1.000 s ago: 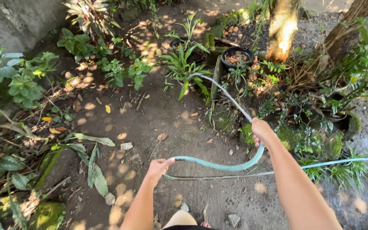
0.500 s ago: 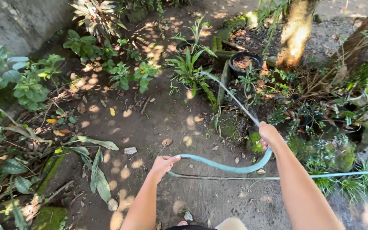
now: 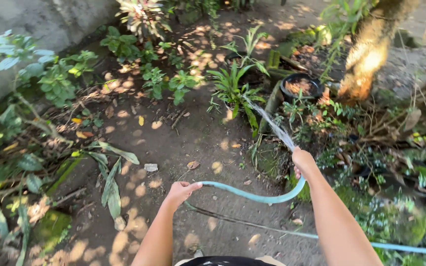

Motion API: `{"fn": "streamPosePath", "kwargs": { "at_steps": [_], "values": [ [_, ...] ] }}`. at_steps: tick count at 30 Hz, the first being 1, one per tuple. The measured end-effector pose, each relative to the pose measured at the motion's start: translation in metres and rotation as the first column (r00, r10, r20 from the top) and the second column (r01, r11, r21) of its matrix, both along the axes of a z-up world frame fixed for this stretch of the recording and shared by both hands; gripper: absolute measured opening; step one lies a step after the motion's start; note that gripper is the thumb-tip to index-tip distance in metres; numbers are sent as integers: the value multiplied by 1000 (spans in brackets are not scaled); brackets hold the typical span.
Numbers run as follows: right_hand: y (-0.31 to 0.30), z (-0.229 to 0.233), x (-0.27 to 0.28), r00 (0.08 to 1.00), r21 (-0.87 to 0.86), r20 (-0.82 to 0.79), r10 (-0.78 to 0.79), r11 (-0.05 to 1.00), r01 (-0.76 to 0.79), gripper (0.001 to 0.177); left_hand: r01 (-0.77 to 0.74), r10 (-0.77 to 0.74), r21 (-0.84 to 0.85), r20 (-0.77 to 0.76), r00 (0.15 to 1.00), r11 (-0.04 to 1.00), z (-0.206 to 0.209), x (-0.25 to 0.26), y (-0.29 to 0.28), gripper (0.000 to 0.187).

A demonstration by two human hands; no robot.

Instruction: The person uses a green garden hose to water several potted plants and the surrounding soil in a backyard garden. They move the hose between different plant clusters and briefly aim the stream upward toward a tree trunk before returning to ground-level watering.

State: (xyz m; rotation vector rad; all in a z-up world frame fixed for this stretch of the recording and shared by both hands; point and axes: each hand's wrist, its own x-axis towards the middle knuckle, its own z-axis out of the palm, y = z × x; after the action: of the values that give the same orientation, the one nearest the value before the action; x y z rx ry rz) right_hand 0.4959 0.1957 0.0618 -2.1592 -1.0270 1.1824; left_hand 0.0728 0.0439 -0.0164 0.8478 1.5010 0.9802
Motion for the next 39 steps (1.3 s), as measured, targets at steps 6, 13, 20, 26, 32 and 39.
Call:
{"fn": "streamPosePath", "kwargs": {
  "at_steps": [6, 13, 20, 26, 32, 39],
  "values": [
    [28, 8, 55, 994, -53, 3, 105, 993, -104, 62, -114, 104, -37, -210, 972, 993, 21, 71, -22, 54],
    [42, -6, 101, 981, -12, 4, 192, 981, -192, 59, -145, 128, -43, -268, 955, 989, 28, 118, -48, 59],
    [-14, 22, 102, 954, -18, 98, 284, 959, -283, 63, -135, 106, -60, -347, 932, 989, 34, 121, -87, 59],
    [-17, -15, 115, 989, 17, 45, 144, 989, -145, 63, -168, 157, -11, -301, 941, 986, 40, 116, -115, 54],
    [-39, -23, 124, 999, 10, 11, 40, 999, -41, 63, -154, 153, 21, -318, 936, 988, 46, 123, -147, 53],
    [-54, -19, 145, 997, 28, -69, 46, 999, -44, 60, -161, 157, 14, -333, 930, 987, 71, 151, -156, 56]
  ]
}}
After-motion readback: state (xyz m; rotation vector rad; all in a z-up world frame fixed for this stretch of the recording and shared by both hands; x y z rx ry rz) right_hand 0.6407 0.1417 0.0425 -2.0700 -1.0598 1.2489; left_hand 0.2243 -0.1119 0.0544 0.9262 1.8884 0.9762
